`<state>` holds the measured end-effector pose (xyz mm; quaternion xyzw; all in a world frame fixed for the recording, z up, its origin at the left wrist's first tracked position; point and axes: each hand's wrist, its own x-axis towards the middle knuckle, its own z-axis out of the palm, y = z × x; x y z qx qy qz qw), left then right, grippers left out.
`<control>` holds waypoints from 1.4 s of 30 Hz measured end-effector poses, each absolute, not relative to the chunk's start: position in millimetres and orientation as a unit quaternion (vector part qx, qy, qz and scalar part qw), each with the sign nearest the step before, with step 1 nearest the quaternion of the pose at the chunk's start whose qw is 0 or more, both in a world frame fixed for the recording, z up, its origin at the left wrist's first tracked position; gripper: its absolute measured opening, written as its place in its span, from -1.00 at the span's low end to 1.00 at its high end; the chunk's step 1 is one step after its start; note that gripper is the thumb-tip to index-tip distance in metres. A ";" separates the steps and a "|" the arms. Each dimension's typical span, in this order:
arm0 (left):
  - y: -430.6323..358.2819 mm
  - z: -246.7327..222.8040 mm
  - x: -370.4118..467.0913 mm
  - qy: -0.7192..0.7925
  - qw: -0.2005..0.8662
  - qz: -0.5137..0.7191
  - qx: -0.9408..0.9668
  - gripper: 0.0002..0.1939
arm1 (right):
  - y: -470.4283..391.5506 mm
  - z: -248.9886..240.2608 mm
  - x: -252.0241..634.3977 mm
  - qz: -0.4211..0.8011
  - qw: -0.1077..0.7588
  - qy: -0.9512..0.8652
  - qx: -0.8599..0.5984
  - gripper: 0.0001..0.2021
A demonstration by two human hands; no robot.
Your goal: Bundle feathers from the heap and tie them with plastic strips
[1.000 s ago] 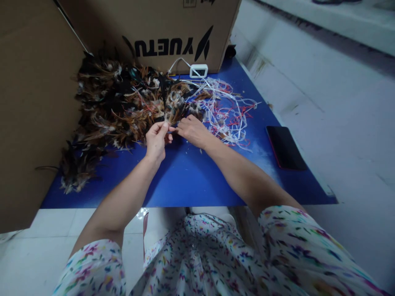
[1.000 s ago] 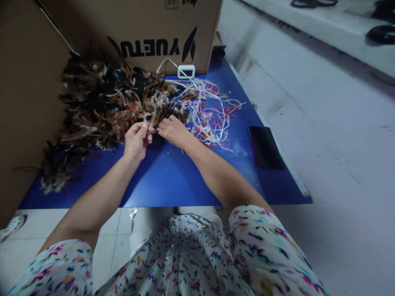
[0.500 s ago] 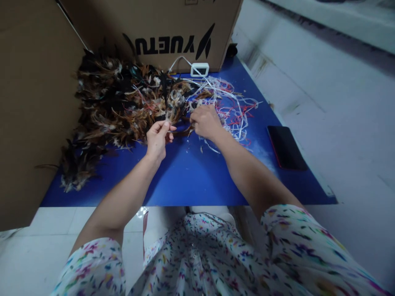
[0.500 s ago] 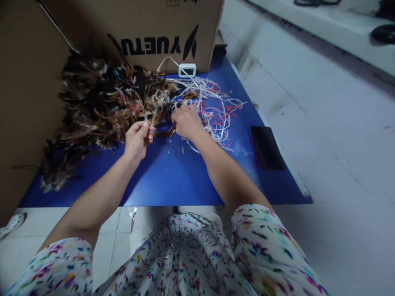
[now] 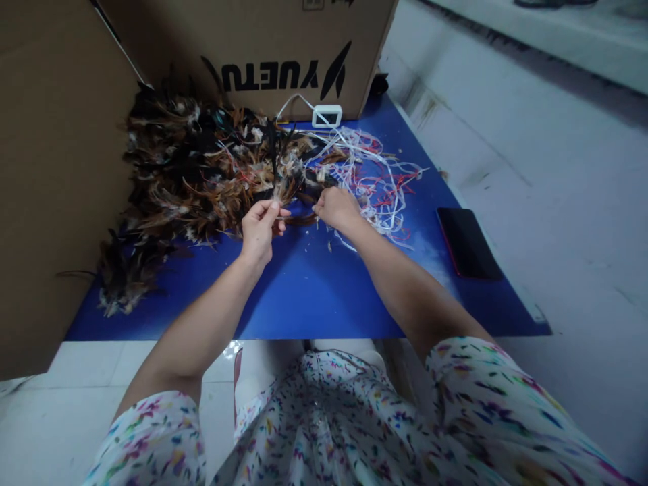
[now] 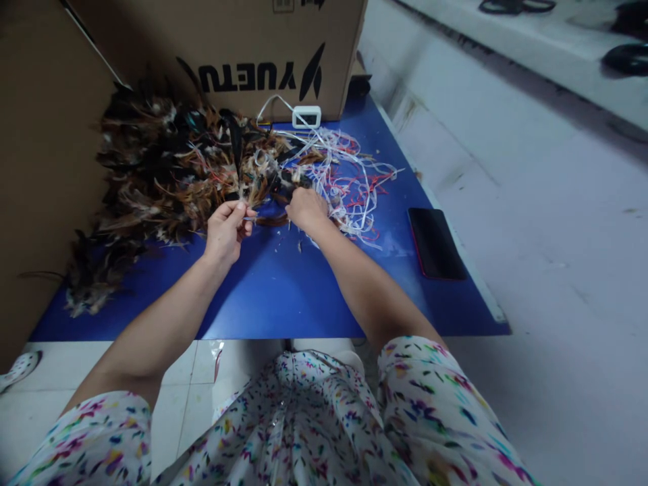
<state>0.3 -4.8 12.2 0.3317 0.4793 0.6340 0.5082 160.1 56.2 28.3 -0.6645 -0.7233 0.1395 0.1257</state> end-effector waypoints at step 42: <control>-8.0 8.1 3.8 0.468 0.548 0.586 0.370 -0.87 | 79.9 76.9 212.5 0.313 0.674 -0.537 -0.399 -0.80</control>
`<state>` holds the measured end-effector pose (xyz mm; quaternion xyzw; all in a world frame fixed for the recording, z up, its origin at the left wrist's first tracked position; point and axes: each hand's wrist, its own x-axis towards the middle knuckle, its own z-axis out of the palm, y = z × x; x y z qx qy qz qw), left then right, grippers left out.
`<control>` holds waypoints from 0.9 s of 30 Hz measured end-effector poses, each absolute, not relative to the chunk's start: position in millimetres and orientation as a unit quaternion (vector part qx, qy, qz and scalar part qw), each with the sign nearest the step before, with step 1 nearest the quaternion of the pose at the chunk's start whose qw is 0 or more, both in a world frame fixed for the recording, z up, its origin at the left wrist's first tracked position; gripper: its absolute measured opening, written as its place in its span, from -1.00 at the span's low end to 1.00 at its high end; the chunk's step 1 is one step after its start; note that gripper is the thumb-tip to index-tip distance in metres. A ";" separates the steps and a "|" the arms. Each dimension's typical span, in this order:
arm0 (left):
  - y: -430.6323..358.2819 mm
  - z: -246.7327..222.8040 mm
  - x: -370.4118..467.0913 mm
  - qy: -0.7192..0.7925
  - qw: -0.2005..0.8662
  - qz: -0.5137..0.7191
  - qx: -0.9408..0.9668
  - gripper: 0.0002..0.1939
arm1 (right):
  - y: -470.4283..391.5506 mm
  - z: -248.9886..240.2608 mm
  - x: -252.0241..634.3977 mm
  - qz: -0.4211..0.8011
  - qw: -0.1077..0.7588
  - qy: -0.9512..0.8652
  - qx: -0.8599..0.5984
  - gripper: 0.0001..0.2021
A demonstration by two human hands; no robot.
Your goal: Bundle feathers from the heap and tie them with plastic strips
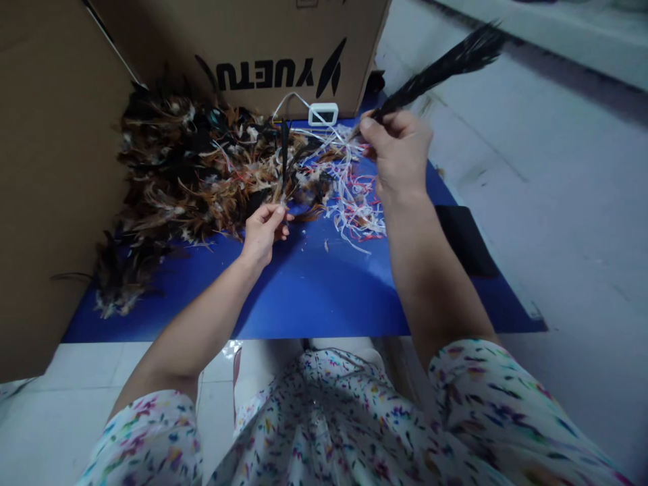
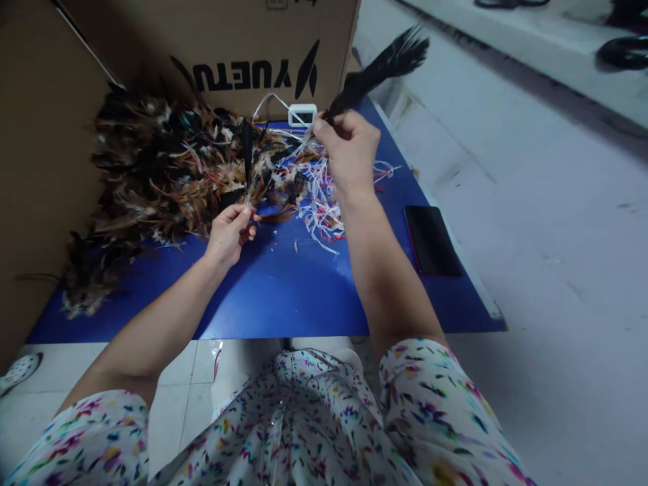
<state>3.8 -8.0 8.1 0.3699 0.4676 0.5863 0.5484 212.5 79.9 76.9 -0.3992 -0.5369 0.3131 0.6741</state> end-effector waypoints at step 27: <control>-20.7 -1.2 20.7 0.437 0.541 0.537 0.478 -0.65 | -6.7 36.1 184.3 0.376 0.592 -0.543 -0.462 -0.76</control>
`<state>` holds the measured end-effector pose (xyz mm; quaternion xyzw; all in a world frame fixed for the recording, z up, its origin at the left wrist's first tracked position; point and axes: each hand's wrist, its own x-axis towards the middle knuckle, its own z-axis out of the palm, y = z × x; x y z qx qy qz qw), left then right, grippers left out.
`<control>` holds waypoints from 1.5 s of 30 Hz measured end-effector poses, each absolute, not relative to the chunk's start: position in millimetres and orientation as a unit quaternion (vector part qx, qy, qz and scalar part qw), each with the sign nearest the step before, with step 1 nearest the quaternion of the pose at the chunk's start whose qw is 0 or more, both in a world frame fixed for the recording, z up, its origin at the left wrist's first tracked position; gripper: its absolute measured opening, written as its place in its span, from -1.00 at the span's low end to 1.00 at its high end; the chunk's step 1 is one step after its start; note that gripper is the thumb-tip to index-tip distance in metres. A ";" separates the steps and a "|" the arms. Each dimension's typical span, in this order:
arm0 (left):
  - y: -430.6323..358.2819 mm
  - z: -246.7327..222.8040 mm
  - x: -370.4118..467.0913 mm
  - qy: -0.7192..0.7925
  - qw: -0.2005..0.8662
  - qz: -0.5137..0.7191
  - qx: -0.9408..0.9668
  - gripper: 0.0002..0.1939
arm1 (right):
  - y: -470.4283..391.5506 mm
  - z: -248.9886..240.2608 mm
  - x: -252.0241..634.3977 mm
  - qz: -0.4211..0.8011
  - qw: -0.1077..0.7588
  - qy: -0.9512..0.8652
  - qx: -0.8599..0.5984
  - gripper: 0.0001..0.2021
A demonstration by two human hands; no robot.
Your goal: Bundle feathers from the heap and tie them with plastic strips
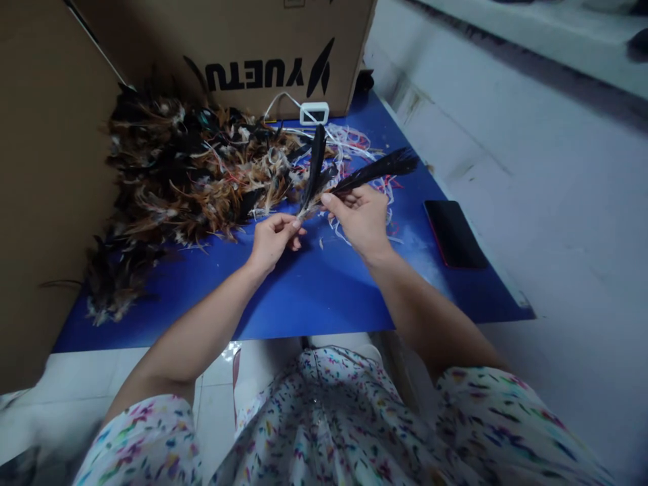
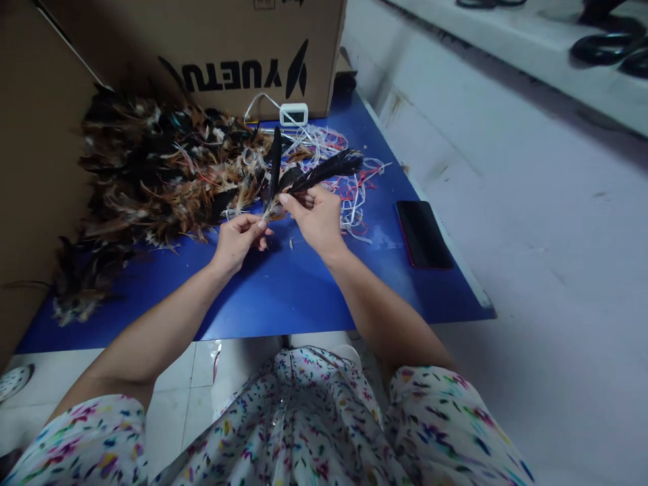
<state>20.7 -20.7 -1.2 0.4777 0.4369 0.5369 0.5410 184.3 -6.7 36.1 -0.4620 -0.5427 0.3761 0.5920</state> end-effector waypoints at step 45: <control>-24.1 -2.2 20.4 0.414 0.547 0.501 0.528 -0.56 | -5.6 23.9 179.4 0.524 0.507 -0.543 -0.416 -0.55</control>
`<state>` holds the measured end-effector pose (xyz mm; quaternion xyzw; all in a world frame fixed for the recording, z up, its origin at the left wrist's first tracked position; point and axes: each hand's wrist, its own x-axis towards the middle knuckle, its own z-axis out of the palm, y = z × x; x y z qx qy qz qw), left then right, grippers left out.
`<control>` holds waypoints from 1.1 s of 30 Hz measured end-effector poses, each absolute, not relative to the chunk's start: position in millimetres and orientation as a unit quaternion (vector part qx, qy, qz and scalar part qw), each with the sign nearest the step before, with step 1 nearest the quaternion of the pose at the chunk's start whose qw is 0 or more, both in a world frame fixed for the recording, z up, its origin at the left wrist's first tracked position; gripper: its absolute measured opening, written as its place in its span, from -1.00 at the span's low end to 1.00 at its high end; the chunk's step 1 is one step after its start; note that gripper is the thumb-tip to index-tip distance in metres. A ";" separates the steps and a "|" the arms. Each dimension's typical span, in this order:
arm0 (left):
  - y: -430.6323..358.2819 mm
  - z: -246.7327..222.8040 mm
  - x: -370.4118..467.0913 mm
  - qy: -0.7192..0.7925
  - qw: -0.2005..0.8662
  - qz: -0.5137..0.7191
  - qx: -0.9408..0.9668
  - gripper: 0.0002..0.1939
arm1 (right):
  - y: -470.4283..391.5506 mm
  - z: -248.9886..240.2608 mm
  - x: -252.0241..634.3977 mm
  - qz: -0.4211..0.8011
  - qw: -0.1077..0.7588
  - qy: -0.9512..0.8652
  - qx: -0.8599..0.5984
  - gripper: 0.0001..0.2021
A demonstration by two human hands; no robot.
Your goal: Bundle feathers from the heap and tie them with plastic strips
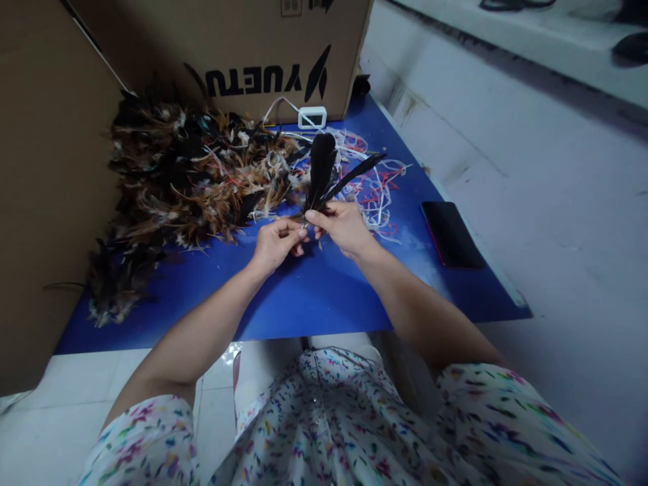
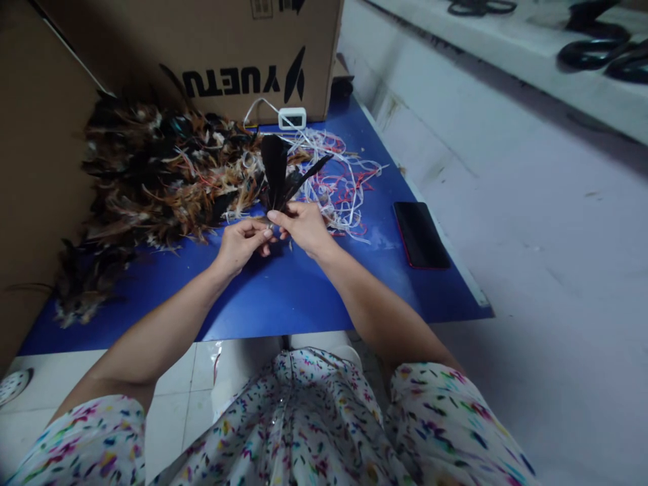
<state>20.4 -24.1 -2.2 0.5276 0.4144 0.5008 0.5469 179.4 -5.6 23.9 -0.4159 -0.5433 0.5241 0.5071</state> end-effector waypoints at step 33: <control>5.7 2.5 0.1 0.445 0.477 0.680 0.334 -0.86 | 112.5 25.8 134.7 0.196 0.217 -0.694 -0.658 -0.75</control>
